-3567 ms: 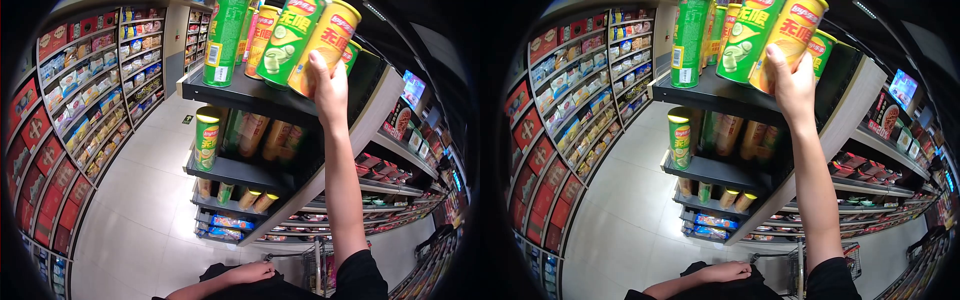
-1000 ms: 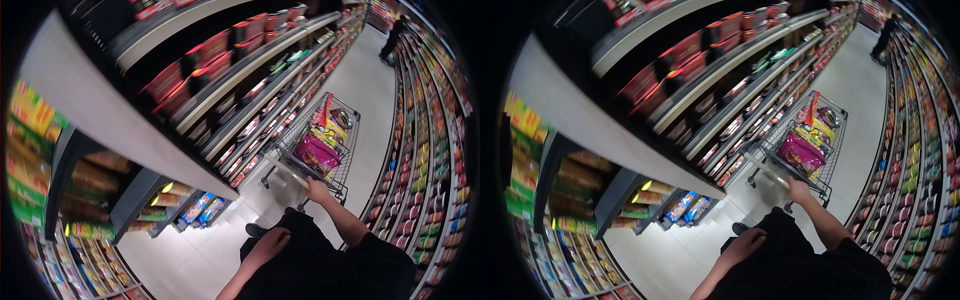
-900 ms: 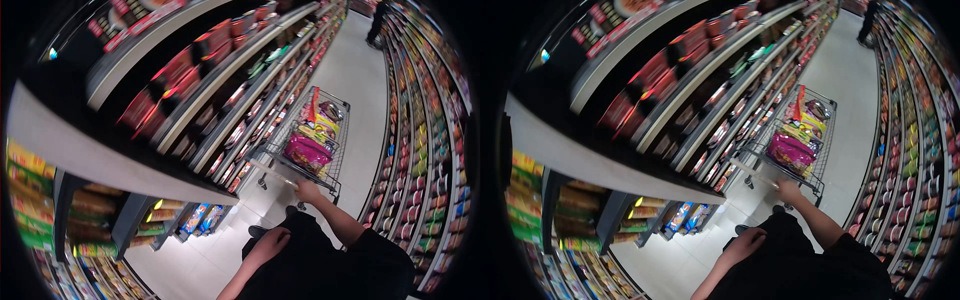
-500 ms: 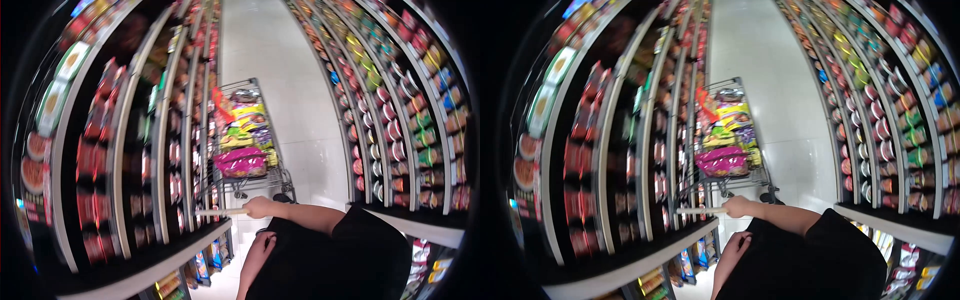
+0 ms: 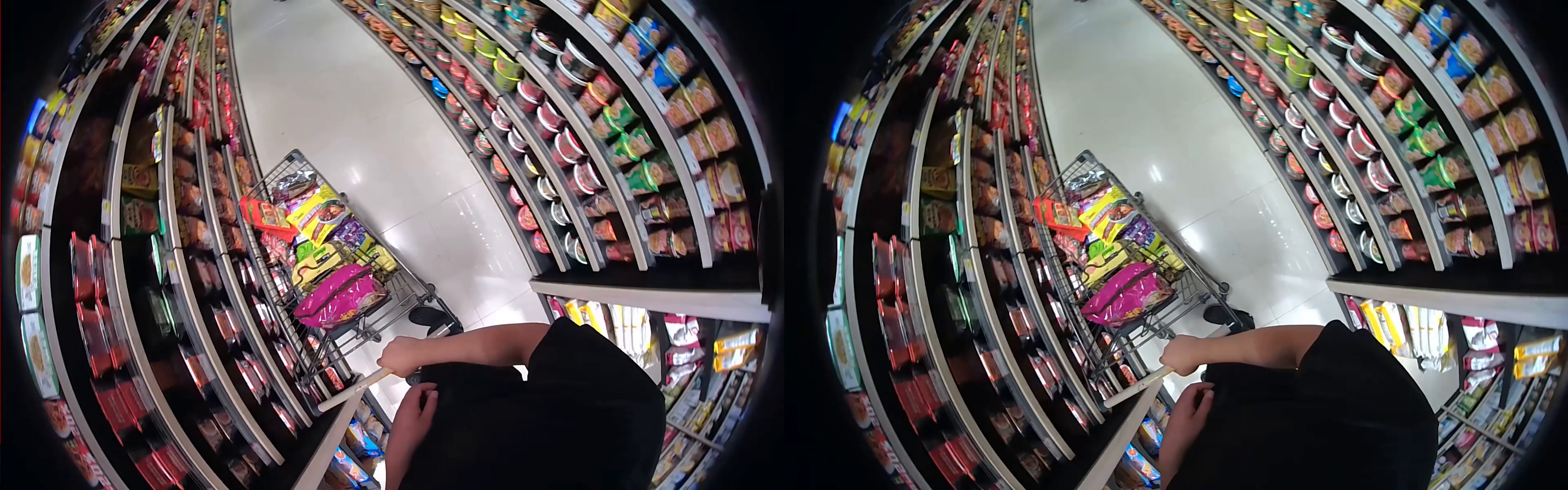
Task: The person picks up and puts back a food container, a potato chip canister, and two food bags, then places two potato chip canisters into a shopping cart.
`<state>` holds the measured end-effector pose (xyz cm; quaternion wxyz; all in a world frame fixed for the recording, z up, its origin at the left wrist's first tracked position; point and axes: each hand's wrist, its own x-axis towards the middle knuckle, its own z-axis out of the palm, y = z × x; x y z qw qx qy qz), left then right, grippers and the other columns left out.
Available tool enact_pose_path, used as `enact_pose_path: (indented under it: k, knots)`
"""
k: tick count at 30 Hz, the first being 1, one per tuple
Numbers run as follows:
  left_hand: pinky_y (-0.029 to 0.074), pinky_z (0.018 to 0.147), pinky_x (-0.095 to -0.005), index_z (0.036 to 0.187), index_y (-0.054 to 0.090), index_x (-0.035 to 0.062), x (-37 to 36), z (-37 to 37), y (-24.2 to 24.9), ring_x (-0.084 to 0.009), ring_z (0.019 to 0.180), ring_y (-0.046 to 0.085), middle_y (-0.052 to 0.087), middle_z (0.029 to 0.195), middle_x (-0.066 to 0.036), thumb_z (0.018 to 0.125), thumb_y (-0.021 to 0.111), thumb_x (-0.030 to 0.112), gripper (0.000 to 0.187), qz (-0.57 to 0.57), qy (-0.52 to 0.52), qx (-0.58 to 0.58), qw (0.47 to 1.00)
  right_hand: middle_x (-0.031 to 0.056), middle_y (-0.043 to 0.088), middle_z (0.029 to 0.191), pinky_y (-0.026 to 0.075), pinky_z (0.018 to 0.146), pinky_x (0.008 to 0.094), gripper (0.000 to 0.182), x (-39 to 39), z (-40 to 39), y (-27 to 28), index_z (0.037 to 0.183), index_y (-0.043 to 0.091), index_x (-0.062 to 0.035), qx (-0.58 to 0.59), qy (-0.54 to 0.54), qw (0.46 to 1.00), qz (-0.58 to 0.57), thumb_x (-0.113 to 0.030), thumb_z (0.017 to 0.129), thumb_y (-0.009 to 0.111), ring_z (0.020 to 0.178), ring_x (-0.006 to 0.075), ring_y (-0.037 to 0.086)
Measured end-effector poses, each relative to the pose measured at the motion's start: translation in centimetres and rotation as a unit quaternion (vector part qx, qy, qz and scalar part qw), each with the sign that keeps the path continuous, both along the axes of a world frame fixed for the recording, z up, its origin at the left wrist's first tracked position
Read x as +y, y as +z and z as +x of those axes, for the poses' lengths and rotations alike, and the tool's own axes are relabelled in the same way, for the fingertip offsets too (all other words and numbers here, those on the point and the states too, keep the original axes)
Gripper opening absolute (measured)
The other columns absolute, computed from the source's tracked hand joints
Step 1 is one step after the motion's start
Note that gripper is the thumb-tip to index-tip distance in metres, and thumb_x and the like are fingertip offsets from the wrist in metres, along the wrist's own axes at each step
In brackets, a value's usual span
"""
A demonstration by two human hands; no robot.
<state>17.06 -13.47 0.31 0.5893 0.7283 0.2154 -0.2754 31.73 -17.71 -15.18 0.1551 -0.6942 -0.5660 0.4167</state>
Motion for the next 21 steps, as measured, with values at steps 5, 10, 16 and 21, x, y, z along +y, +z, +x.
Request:
enact_pose_path:
  k: [5, 10, 16, 21]
  knots:
    - [0.054, 0.094, -0.0361, 0.127, 0.066, -0.0011, 0.7, -1.1, 0.2, -0.0263, 0.103, 0.070, 0.071, 0.108, -0.016, 0.106, 0.066, 0.022, 0.031, 0.015, -0.038, -0.040, 0.998, 0.0171, 0.076, 0.089, 0.059, 0.077, 0.0533, 0.024, -0.3, -0.5, -0.1, 0.100, 0.075, -0.0067, -0.026, -0.031, 0.999, 0.004, -0.018, 0.079, 0.068, 0.090, 0.0405, 0.075]
    - [0.054, 0.096, -0.0353, 0.127, 0.066, -0.0003, 1.7, -5.4, -0.2, -0.0269, 0.107, 0.071, 0.072, 0.111, -0.017, 0.106, 0.067, 0.021, 0.030, 0.065, -0.080, -0.116, 0.988, 0.0182, 0.076, 0.087, 0.059, 0.075, 0.0545, 0.027, 0.3, -2.0, -1.2, 0.100, 0.076, -0.0069, -0.087, -0.076, 0.992, 0.045, -0.021, 0.078, 0.069, 0.086, 0.0425, 0.074]
    - [0.054, 0.098, -0.0343, 0.129, 0.065, -0.0003, 2.3, -14.9, 1.1, -0.0278, 0.113, 0.070, 0.072, 0.116, -0.018, 0.106, 0.068, 0.022, 0.032, 0.018, -0.089, -0.161, 0.983, 0.0161, 0.075, 0.084, 0.059, 0.073, 0.0552, 0.026, 1.2, -4.5, -2.4, 0.100, 0.076, -0.0100, -0.181, -0.123, 0.975, 0.024, -0.024, 0.079, 0.070, 0.083, 0.0409, 0.074]
    - [0.054, 0.096, -0.0354, 0.130, 0.065, 0.0015, 2.0, -23.0, -0.2, -0.0267, 0.112, 0.070, 0.071, 0.118, -0.018, 0.108, 0.065, 0.021, 0.029, -0.024, -0.119, -0.194, 0.973, 0.0146, 0.076, 0.089, 0.059, 0.075, 0.0542, 0.028, 0.4, -5.2, -0.1, 0.101, 0.077, -0.0129, -0.258, -0.145, 0.955, 0.004, -0.022, 0.076, 0.068, 0.089, 0.0388, 0.075]
